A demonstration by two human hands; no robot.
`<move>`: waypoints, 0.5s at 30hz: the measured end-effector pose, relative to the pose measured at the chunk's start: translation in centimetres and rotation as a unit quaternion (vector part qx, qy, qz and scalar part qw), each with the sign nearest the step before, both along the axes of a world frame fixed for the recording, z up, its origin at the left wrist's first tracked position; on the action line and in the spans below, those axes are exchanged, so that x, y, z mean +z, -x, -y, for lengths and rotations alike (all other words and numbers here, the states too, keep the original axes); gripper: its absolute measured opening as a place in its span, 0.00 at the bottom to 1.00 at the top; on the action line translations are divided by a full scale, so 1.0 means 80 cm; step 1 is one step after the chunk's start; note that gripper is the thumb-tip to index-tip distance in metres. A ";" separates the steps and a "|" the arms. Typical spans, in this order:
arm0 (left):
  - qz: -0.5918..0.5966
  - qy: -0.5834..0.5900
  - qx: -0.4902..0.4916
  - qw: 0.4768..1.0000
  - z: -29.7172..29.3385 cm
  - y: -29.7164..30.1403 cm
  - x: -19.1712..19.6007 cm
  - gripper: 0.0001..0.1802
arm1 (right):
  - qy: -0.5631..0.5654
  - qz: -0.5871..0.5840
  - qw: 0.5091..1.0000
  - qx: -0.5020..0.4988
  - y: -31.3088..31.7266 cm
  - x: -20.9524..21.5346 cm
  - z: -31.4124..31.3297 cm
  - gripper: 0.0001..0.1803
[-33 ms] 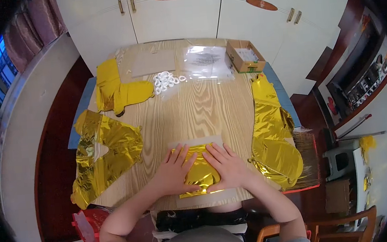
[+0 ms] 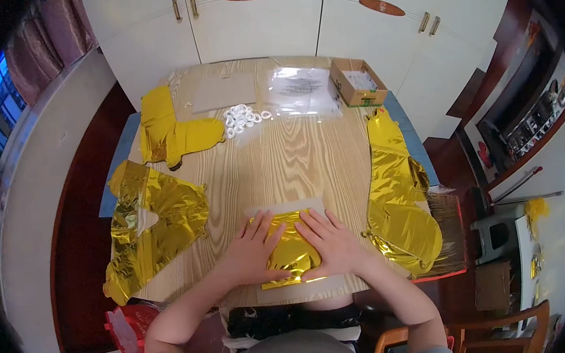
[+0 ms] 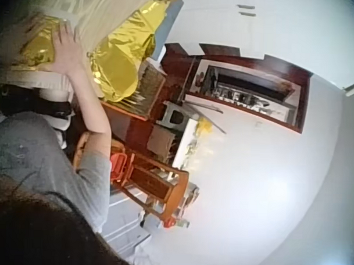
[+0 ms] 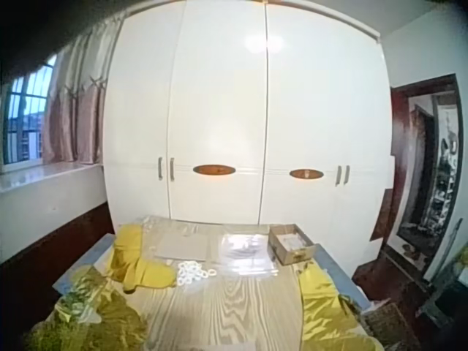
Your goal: Folding gold-colored foil sheets and placing them between protective cardboard sheets for packaging.
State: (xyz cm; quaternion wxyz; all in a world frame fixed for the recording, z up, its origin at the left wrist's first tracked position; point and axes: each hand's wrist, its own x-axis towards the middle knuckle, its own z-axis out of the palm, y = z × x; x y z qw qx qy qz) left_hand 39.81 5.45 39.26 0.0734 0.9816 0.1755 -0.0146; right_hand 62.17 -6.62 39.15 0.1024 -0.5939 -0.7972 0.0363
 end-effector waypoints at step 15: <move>0.114 0.253 0.327 0.903 0.107 0.148 0.023 0.25 | 0.019 -0.027 0.994 0.106 0.045 0.001 -0.016 0.59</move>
